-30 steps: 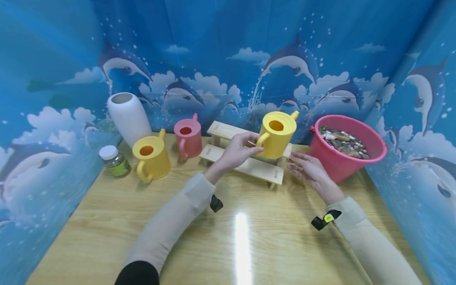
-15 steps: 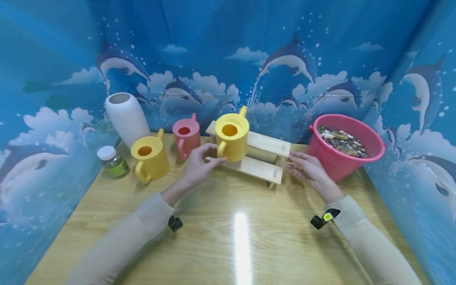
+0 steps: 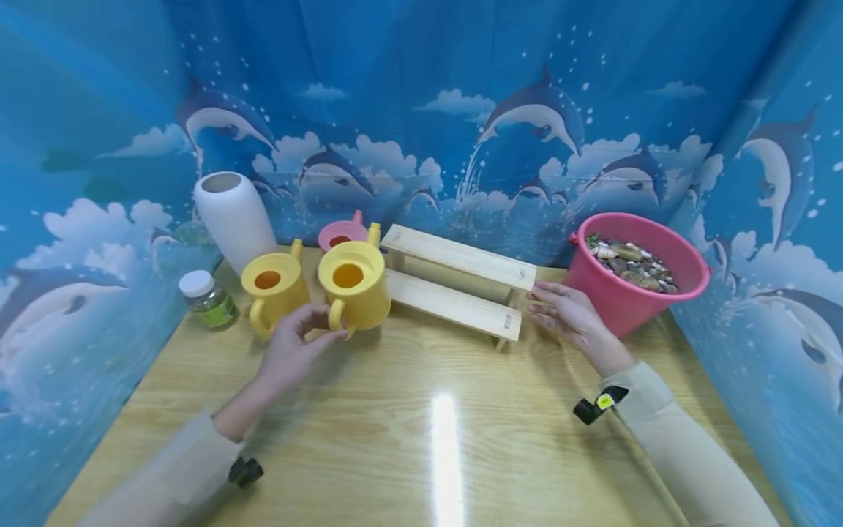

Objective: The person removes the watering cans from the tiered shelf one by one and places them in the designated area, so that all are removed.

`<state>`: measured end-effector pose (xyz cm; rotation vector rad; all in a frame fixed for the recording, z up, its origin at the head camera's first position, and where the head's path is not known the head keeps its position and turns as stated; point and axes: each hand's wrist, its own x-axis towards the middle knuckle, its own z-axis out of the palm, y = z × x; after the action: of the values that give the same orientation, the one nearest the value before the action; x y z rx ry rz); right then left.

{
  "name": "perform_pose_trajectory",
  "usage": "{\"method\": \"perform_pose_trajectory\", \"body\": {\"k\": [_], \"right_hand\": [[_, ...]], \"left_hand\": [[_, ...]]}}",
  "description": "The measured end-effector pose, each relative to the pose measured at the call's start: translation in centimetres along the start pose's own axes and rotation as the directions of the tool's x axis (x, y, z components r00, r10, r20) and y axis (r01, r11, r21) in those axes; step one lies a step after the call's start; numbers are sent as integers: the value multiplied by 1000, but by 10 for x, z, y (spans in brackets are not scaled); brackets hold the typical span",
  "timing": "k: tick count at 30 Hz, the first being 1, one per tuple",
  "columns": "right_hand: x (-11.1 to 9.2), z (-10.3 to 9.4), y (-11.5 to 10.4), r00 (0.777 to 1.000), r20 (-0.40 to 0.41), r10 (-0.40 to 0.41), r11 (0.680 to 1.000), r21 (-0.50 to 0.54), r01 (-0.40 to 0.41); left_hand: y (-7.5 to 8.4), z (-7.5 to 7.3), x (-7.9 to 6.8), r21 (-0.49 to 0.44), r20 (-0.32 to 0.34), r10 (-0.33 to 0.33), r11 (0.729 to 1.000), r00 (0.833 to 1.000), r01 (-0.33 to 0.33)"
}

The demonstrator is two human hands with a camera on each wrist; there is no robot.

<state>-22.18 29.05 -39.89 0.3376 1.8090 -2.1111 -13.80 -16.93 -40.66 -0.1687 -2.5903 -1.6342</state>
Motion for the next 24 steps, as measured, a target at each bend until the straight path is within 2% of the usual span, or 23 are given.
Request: {"method": "perform_pose_trajectory", "body": {"k": [5,12,15,24], "right_hand": [[0,-2,0,1000,-1,7,1000,-3,-7],[0,-4,-1,1000,-6,15,1000,-1,-15],[0,-4,0,1000,-13,15,1000,-2,-15],[0,-2,1,1000,9,-5,1000,9,5]], "left_hand": [[-13,-9,-22,-3,8,-47,999,999,48],[-30,-4,-43,6,11,-102,995,995,102],[-36,-1,-47,-11,18,-118,993,993,118],[-44,2,-49,21,42,-91,996,995,90]]}}
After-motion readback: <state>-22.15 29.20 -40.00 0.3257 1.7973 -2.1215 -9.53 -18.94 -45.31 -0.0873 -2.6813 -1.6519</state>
